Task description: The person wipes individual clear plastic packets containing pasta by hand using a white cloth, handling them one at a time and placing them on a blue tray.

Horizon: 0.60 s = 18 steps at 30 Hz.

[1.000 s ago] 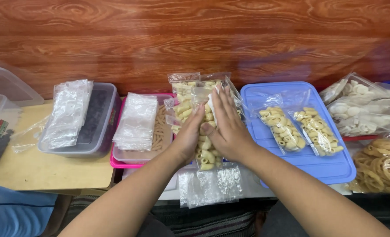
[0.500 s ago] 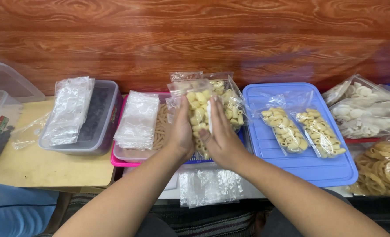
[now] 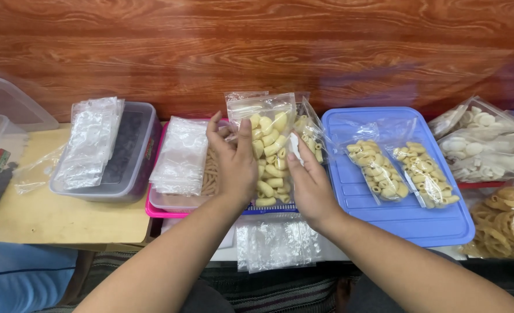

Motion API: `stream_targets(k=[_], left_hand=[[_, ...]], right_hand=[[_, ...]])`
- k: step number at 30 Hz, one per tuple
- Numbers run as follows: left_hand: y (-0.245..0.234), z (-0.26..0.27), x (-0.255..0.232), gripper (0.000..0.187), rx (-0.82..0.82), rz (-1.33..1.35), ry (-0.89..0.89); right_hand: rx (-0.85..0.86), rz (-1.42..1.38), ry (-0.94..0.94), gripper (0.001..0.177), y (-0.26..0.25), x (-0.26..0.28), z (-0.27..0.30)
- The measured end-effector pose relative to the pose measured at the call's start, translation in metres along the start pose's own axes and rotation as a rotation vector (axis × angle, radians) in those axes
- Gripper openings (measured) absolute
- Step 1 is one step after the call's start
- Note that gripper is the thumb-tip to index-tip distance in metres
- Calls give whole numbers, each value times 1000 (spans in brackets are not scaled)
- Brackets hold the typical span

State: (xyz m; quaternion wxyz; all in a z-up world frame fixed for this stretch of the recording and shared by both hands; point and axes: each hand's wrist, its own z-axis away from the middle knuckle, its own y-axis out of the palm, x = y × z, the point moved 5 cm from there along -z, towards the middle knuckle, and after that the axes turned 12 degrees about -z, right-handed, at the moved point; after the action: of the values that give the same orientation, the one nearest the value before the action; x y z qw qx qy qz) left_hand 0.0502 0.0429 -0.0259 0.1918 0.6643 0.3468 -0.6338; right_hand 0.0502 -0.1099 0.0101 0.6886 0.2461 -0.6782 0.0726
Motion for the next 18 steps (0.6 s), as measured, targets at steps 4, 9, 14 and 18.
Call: stream_targets(k=[4,9,14,18], left_hand=[[2,1,-3,56,-68,-42,116],[4,10,-35,51,167,-169,101],[3,25,-54,78,351,34,-33],[-1,24,-54,81,415,158,-174]], right_hand=[[5,-4,-8,54,-2,-4,-6],[12,-15,-58,52,-9,-2,-19],[98,108,-180,49,-4,7,-13],[263,248,-238,53,18,15,10]])
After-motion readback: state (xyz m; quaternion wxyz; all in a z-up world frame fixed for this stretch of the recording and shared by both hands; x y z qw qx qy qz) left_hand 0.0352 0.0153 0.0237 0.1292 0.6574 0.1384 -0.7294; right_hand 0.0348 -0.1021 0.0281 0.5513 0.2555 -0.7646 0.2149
